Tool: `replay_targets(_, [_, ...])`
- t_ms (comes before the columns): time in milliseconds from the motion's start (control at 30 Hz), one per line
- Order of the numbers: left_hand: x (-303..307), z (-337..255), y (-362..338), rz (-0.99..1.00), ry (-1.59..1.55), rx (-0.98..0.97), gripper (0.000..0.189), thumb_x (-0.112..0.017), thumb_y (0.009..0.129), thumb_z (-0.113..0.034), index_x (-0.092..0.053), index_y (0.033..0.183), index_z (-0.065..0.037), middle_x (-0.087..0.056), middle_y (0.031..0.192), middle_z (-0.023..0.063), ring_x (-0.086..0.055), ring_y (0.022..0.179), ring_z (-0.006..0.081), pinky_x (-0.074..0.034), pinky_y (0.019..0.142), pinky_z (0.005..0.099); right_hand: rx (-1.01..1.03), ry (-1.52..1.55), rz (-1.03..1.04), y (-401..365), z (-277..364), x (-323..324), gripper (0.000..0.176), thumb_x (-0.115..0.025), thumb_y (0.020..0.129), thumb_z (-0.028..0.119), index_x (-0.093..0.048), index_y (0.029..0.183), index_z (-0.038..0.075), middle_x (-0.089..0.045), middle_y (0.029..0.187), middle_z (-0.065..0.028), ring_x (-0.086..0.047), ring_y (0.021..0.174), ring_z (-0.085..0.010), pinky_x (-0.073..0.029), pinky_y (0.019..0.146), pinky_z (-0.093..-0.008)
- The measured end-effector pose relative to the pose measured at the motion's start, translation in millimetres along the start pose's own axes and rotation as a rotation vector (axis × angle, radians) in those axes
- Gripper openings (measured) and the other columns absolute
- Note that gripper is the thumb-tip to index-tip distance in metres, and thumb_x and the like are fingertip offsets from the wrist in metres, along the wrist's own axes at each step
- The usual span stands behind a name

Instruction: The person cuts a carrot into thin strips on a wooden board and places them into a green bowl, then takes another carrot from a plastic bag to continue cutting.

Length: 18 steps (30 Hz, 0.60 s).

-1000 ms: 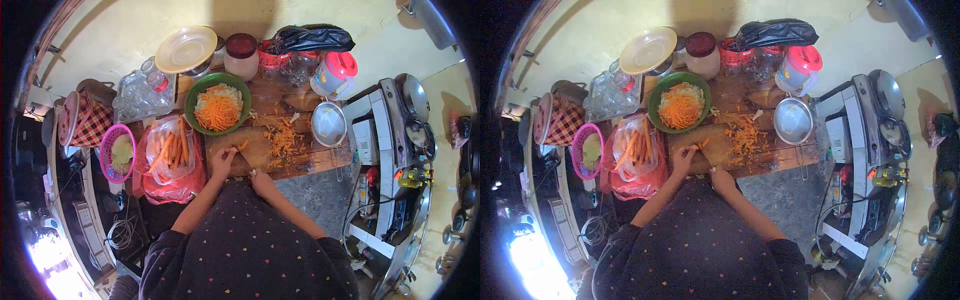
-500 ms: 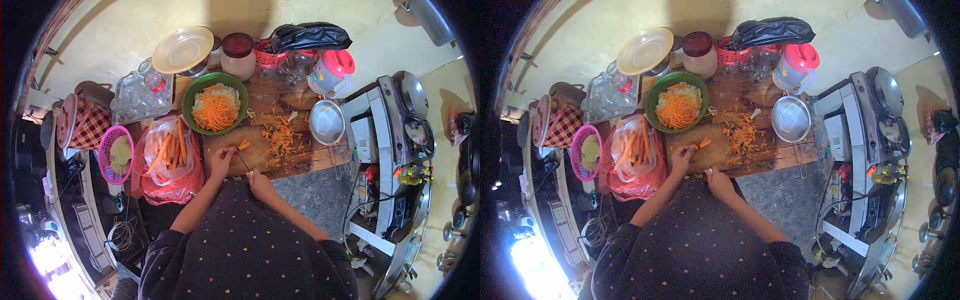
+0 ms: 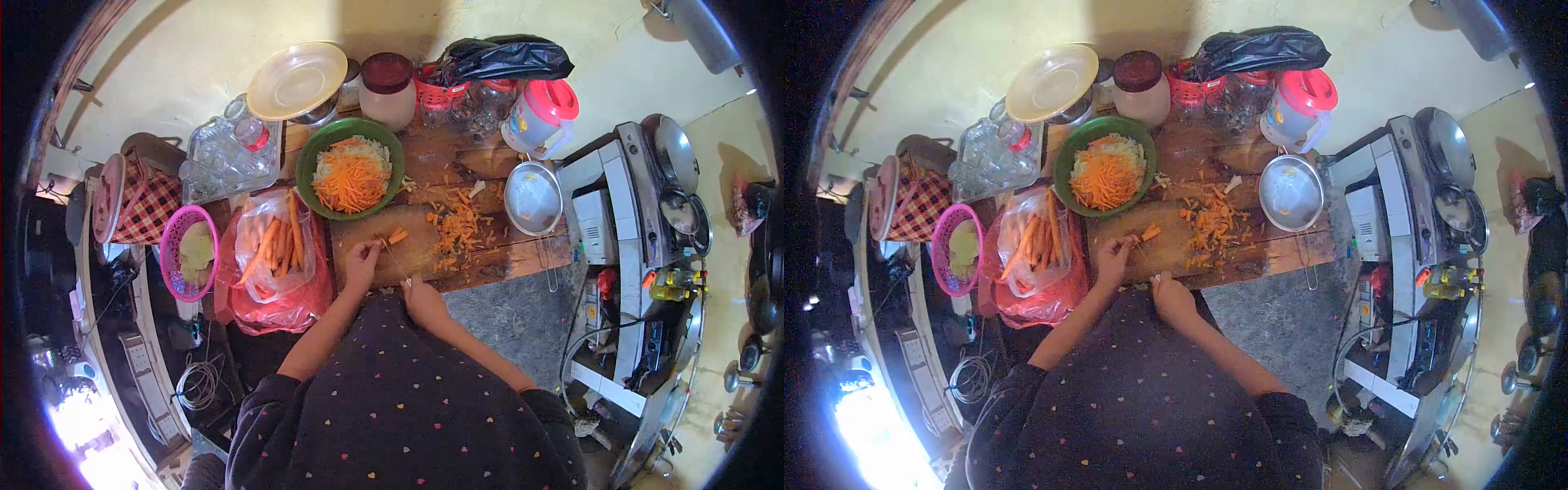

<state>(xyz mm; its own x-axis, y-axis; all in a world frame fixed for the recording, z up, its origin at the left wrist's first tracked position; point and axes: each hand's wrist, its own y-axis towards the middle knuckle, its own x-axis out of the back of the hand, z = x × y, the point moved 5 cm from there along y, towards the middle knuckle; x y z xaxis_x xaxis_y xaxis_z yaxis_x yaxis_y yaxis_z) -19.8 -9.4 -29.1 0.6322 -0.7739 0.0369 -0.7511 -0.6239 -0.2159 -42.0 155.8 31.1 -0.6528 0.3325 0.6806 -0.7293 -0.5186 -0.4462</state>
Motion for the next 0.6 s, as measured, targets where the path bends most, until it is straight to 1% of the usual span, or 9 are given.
replay_targets(67, [0,-2,1,0.008,0.023,-0.015,0.018,-0.059,0.085,-0.018,-0.064,0.087,-0.001,-0.065,0.085,0.0045,-0.058,0.077,0.0105,-0.045,0.072,0.0241,0.043,-0.018,-0.044,1,-1,-1,0.033,-0.039,0.091,0.031,-0.044,0.090,-0.002,-0.059,0.070,-0.0256,-0.060,0.068,-0.0414,-0.048,0.060,-0.0494])
replay_targets(167, [-2,-5,0,0.024,0.002,0.005,0.017,-0.058,0.086,-0.017,-0.063,0.086,0.000,-0.065,0.087,0.0047,-0.057,0.079,0.0099,-0.045,0.073,0.0242,0.036,-0.044,-0.037,0,1,0,0.034,-0.038,0.091,0.031,-0.045,0.092,-0.002,-0.060,0.071,-0.0249,-0.060,0.068,-0.0418,-0.048,0.060,-0.0490])
replay_targets(267, [-1,0,2,0.021,0.026,0.014,0.016,-0.058,0.085,-0.015,-0.063,0.085,0.000,-0.064,0.089,0.0054,-0.057,0.081,0.0098,-0.045,0.075,0.0244,0.001,-0.001,-0.007,2,0,-1,0.034,-0.039,0.091,0.030,-0.046,0.093,-0.003,-0.059,0.076,-0.0270,-0.058,0.074,-0.0428,-0.045,0.066,-0.0513])
replay_targets(300, [0,-1,3,0.016,0.046,0.011,0.015,-0.058,0.085,-0.015,-0.062,0.085,0.000,-0.064,0.090,0.0056,-0.057,0.082,0.0099,-0.045,0.076,0.0245,-0.002,-0.012,-0.010,2,1,0,0.033,-0.039,0.091,0.030,-0.046,0.092,-0.003,-0.059,0.076,-0.0269,-0.058,0.074,-0.0429,-0.045,0.065,-0.0514])
replay_targets(400, [-1,-3,2,0.022,0.013,0.005,0.014,-0.059,0.085,-0.013,-0.061,0.086,0.001,-0.062,0.086,0.0039,-0.056,0.080,0.0093,-0.043,0.073,0.0218,-0.010,-0.025,-0.013,2,3,2,0.033,-0.039,0.091,0.030,-0.046,0.091,-0.003,-0.059,0.075,-0.0268,-0.058,0.073,-0.0431,-0.045,0.065,-0.0514])
replay_targets(500, [0,7,4,0.024,-0.073,-0.018,0.012,-0.059,0.084,-0.012,-0.062,0.084,0.000,-0.064,0.088,0.0058,-0.057,0.082,0.0107,-0.044,0.076,0.0246,0.001,-0.008,-0.013,3,1,1,0.033,-0.040,0.091,0.030,-0.046,0.091,-0.002,-0.059,0.075,-0.0271,-0.058,0.072,-0.0433,-0.045,0.064,-0.0512])
replay_targets(600, [2,11,8,0.043,-0.049,-0.059,0.010,-0.058,0.083,-0.009,-0.062,0.082,0.000,-0.064,0.086,0.0051,-0.057,0.083,0.0109,-0.044,0.075,0.0246,0.022,-0.015,-0.019,2,1,1,0.033,-0.040,0.091,0.029,-0.047,0.091,-0.003,-0.059,0.074,-0.0274,-0.058,0.071,-0.0434,-0.045,0.063,-0.0510])
